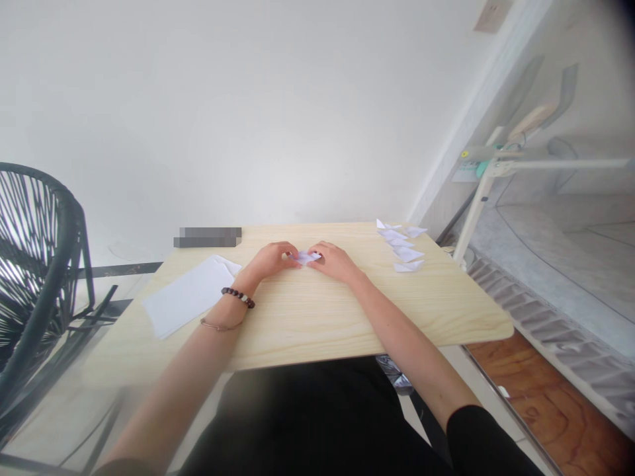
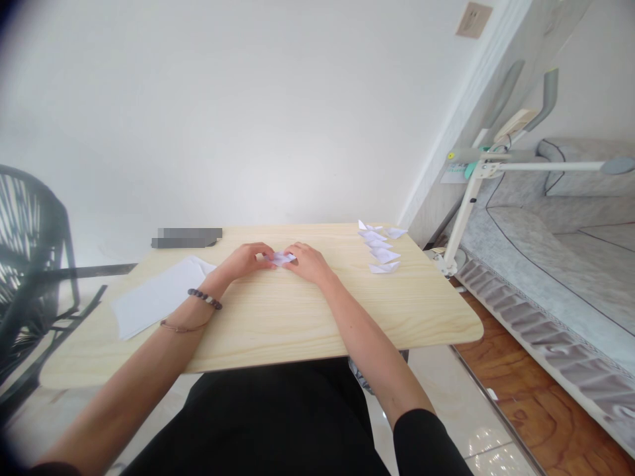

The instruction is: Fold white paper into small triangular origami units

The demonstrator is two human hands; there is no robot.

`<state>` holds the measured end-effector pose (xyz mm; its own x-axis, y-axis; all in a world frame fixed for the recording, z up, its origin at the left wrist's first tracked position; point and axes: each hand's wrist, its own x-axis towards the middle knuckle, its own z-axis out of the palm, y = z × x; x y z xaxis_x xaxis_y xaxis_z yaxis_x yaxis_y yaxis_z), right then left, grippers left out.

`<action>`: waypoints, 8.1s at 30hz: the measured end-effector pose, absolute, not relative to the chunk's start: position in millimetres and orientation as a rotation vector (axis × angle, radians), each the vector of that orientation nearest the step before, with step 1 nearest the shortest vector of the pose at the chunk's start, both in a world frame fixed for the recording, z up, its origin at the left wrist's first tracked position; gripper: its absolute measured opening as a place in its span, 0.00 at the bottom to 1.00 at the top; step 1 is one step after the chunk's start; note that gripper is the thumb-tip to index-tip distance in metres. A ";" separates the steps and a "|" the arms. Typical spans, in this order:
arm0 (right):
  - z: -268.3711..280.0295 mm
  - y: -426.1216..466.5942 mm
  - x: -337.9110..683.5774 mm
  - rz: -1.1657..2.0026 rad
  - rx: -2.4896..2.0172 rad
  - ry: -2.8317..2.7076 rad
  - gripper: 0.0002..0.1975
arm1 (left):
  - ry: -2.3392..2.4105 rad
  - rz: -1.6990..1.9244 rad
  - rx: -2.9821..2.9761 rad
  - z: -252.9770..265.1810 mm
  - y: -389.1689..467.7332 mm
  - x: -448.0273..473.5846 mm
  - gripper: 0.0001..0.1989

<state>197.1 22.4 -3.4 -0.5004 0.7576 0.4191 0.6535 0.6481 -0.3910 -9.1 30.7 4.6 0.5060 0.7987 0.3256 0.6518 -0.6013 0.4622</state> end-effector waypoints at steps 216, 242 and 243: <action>46.2 29.2 327.4 0.057 -1.507 -1.790 0.11 | 1.216 0.504 2.772 -6.2 24.9 24.8 0.23; -26.1 45.4 173.9 0.160 -1.306 -2.121 0.08 | 2.125 -0.217 2.187 42.8 -38.2 -83.2 0.24; -26.0 45.5 174.1 0.157 -1.309 -2.124 0.08 | 2.108 -0.171 2.201 43.4 -36.9 -85.0 0.28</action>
